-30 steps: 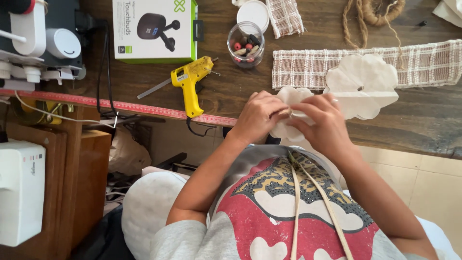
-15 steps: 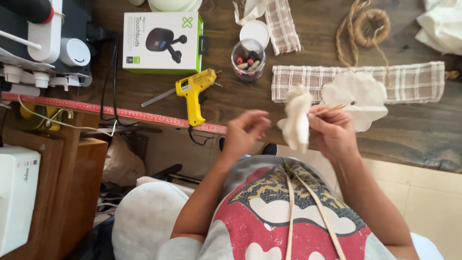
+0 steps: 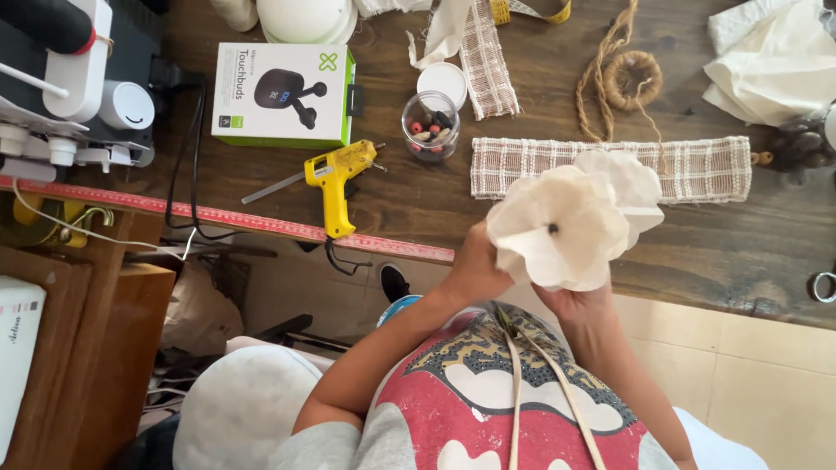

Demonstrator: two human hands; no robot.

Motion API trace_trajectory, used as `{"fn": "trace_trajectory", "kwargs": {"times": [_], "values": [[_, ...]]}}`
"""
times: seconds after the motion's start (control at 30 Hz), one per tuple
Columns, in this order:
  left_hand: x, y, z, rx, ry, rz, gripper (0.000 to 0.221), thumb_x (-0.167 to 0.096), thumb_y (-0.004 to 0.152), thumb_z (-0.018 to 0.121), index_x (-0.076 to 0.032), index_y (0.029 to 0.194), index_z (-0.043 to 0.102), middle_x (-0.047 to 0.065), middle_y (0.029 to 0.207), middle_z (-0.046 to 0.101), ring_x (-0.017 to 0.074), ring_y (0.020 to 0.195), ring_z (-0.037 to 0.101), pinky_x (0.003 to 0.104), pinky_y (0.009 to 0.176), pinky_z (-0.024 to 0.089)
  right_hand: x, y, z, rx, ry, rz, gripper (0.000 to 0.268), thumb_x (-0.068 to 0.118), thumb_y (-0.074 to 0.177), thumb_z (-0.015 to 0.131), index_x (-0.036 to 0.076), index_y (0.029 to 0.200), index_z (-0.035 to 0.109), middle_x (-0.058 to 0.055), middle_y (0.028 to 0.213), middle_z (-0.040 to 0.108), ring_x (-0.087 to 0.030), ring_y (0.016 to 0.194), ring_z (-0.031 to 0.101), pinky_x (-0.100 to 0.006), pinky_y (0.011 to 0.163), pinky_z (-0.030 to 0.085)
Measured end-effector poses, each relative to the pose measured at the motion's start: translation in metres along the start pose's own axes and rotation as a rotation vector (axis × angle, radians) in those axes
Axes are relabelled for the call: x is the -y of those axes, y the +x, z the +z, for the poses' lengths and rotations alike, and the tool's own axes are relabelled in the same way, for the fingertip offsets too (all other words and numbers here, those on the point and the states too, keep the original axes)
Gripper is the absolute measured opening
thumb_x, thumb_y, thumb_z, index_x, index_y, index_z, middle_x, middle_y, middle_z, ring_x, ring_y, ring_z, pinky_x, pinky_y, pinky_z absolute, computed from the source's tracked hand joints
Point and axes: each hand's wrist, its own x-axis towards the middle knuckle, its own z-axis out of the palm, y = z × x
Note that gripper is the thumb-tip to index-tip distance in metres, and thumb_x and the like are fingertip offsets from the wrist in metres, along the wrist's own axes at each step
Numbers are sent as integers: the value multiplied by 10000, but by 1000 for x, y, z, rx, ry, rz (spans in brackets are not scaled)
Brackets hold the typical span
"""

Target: Assembling decorative fabric flowers using a hot glue gun and white fabric

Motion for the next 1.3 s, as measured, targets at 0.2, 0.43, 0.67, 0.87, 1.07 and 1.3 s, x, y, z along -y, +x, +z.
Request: {"fn": "trace_trajectory", "kwargs": {"times": [0.2,0.43,0.67,0.87,1.07,1.3], "values": [[34,4,5,-6,49,235,353,-310,717,944,-86,941,787,52,965,719,222,920,684,318,954,546,6,-12,3,89,73,28,406,80,821,642,-54,1204,639,-200,1058,726,-333,906,733,-554,869,574],[25,-4,14,55,-133,170,316,-264,771,911,-50,952,767,90,993,712,190,946,672,330,950,531,22,-35,-5,176,151,55,488,124,826,610,-51,1282,612,-207,1108,719,-351,953,719,-602,897,546],[14,-12,3,45,-234,66,301,-151,731,912,17,927,758,131,917,738,167,870,666,387,854,572,15,-73,-45,-238,-146,-106,253,23,929,646,-32,1174,674,-123,889,684,-181,744,625,-331,660,544],[5,-10,5,35,-401,37,340,-82,752,889,29,1024,718,147,975,731,178,919,675,401,854,593,26,-94,-20,-394,-727,-435,168,101,1126,531,-34,1050,596,-95,635,535,-108,537,486,-199,525,406],[-2,0,7,29,-580,9,405,-7,776,865,43,1129,674,164,1038,725,190,972,684,416,854,616,27,-101,4,-346,-989,-539,559,177,1178,393,97,638,510,-11,458,453,-107,401,413,-200,473,351],[23,-11,-4,53,-583,-70,507,145,798,747,150,1284,605,273,1145,693,288,1044,735,310,963,606,42,-122,-30,-330,-946,-387,137,-71,806,823,-31,928,774,-156,736,735,-165,675,723,-303,685,602]]}}
